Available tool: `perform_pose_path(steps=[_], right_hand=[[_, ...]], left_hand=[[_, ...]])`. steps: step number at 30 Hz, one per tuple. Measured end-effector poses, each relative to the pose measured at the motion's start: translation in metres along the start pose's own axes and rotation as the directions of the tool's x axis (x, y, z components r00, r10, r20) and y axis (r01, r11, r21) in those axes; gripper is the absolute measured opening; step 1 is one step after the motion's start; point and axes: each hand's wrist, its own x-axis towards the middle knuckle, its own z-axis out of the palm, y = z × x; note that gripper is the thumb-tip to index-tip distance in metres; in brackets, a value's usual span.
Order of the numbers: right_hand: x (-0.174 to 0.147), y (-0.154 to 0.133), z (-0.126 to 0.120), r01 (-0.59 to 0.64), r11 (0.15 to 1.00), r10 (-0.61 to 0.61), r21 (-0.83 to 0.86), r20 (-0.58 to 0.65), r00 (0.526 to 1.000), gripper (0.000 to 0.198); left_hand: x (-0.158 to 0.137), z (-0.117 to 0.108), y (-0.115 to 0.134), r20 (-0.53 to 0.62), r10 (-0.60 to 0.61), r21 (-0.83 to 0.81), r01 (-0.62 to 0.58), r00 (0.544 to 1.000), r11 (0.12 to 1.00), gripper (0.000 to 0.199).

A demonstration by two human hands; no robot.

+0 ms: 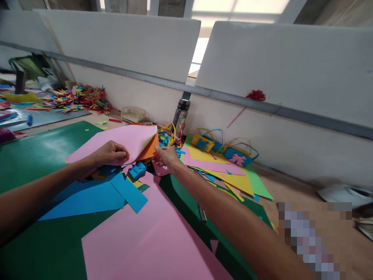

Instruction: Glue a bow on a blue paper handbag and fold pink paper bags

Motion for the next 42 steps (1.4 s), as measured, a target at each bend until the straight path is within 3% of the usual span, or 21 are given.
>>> perform_pose_path(steps=[4, 8, 13, 18, 25, 30, 36, 39, 42], right_hand=[[-0.003, -0.001, 0.003, -0.087, 0.996, 0.087, -0.005, 0.049, 0.995, 0.027], [-0.003, -0.001, 0.004, -0.112, 0.994, 0.112, -0.011, 0.070, 0.991, 0.030], [-0.006, 0.000, 0.007, -0.101, 0.995, 0.101, -0.002, 0.098, 0.990, 0.032], [-0.013, -0.001, 0.013, -0.066, 0.998, 0.063, 0.017, 0.134, 0.989, 0.029], [-0.019, 0.015, 0.004, -0.102, 0.994, 0.104, -0.030, 0.092, 0.990, 0.032], [-0.009, 0.028, -0.028, -0.101, 0.991, 0.097, -0.088, -0.049, 0.994, 0.033], [0.025, 0.023, -0.076, -0.063, 0.984, 0.018, -0.165, -0.263, 0.965, 0.034], [0.027, 0.021, -0.073, -0.048, 0.985, 0.005, -0.168, -0.245, 0.970, 0.034], [0.021, 0.019, -0.050, -0.046, 0.988, 0.023, -0.145, -0.155, 0.988, 0.034]], left_hand=[[-0.001, 0.002, 0.002, -0.002, 0.062, 0.073, -0.062, 0.998, 0.995, 0.030], [-0.008, 0.008, 0.008, -0.029, 0.167, 0.245, -0.155, 0.985, 0.957, 0.033], [-0.016, 0.023, 0.011, -0.017, 0.288, 0.525, -0.237, 0.957, 0.818, 0.038], [-0.016, 0.037, 0.009, 0.035, 0.334, 0.693, -0.263, 0.942, 0.671, 0.022], [-0.006, 0.028, 0.009, -0.059, 0.373, 0.797, -0.182, 0.926, 0.577, 0.026], [-0.001, 0.018, 0.006, -0.144, 0.398, 0.826, -0.112, 0.906, 0.552, 0.026], [-0.011, 0.027, 0.014, -0.023, 0.413, 0.839, -0.207, 0.910, 0.502, 0.023], [-0.017, 0.036, 0.019, 0.049, 0.405, 0.835, -0.260, 0.913, 0.484, 0.024], [-0.020, 0.042, 0.022, 0.055, 0.391, 0.832, -0.259, 0.919, 0.490, 0.030]])
